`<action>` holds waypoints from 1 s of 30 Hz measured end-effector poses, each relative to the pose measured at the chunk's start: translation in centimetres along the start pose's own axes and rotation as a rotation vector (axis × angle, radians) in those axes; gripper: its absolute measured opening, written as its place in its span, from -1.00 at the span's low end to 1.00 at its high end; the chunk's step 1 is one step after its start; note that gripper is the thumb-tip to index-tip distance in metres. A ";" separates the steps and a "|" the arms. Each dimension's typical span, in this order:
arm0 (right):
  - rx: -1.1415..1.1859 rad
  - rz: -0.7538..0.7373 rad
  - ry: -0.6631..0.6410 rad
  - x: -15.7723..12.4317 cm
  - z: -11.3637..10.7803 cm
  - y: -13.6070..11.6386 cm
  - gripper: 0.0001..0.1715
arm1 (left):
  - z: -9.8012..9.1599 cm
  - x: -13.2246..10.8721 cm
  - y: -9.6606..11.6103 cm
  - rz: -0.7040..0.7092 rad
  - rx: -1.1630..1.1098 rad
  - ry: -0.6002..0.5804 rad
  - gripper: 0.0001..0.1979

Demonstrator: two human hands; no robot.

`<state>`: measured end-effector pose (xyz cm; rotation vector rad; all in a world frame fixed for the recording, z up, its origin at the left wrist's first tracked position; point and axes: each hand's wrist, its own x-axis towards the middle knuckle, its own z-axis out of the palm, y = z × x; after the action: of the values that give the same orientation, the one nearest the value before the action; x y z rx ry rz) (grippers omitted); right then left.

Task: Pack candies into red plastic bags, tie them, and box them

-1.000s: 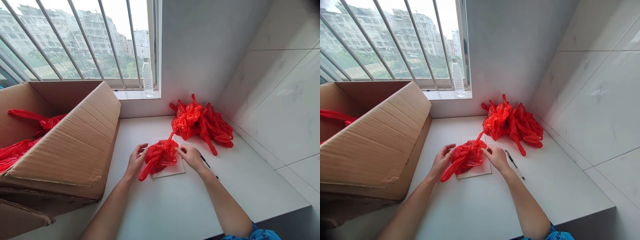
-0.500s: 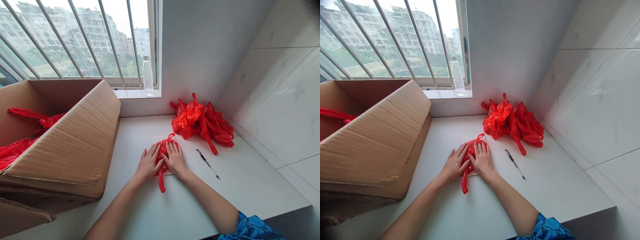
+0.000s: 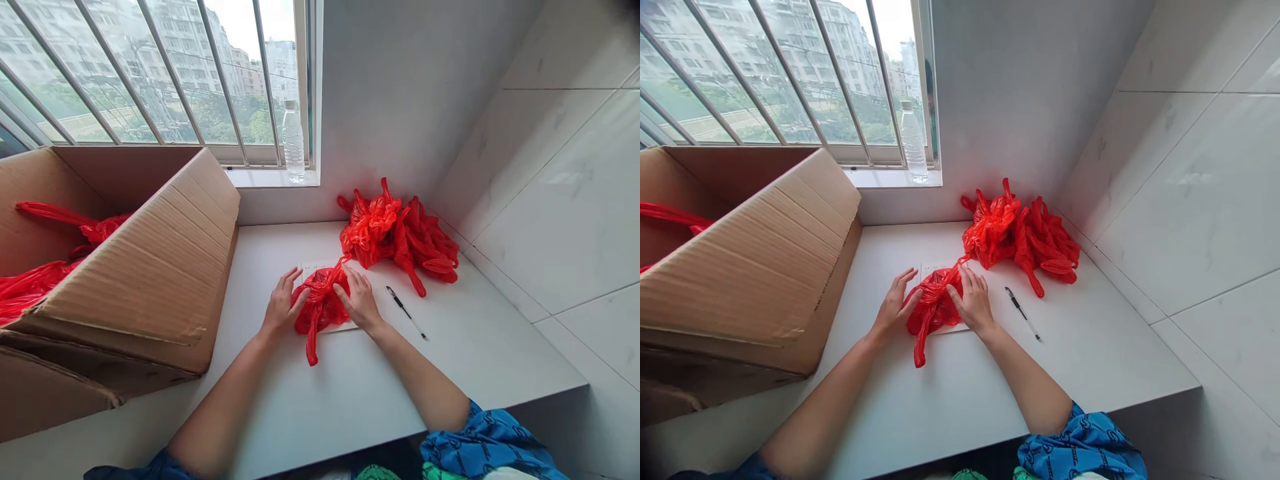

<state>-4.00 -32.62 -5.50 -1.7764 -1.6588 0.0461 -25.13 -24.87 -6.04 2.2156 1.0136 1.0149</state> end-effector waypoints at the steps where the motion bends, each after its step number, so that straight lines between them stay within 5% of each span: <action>1: 0.018 -0.003 0.069 0.2 -0.8 0.2 -0.37 | -0.5 0.1 -0.1 -0.042 0.001 0.071 -0.50; 3: 0.036 -0.003 0.127 0.3 -2.1 0.3 -0.53 | -1.2 0.3 -0.2 -0.160 0.027 0.107 -0.57; 6: 0.046 0.047 0.031 0.1 -2.7 -0.3 -0.62 | -1.5 0.3 -0.2 -0.310 0.064 -0.030 -0.60; 9: 0.100 0.117 -0.108 -0.4 -2.1 -1.6 -0.63 | -1.2 0.0 0.3 -0.264 0.027 -0.116 -0.61; 13: 0.256 0.213 -0.183 -0.8 -1.2 -2.8 -0.37 | -1.1 -0.3 1.9 -0.201 -0.406 -0.248 -0.56; 15: 0.498 0.235 -0.170 -0.7 -1.2 -2.9 -0.44 | -1.1 -0.3 2.6 -0.257 -0.651 -0.340 -0.53; 21: 1.246 0.387 -0.095 -0.1 -2.1 -2.6 -0.67 | -0.6 -0.4 3.0 -0.399 -0.795 -0.108 -0.47; 27: 1.224 0.378 -0.163 0.0 -2.1 -2.6 -0.62 | -0.1 -0.9 3.9 -0.495 -0.883 -0.354 -0.21; 30: 1.268 0.432 -0.129 0.0 -1.7 -2.5 -0.65 | -0.1 -1.0 4.2 -0.460 -0.870 -0.249 -0.18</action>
<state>-5.34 -33.53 -2.99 -1.0491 -0.8550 1.1440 -23.92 -28.14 -3.51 1.2770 0.7165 0.7376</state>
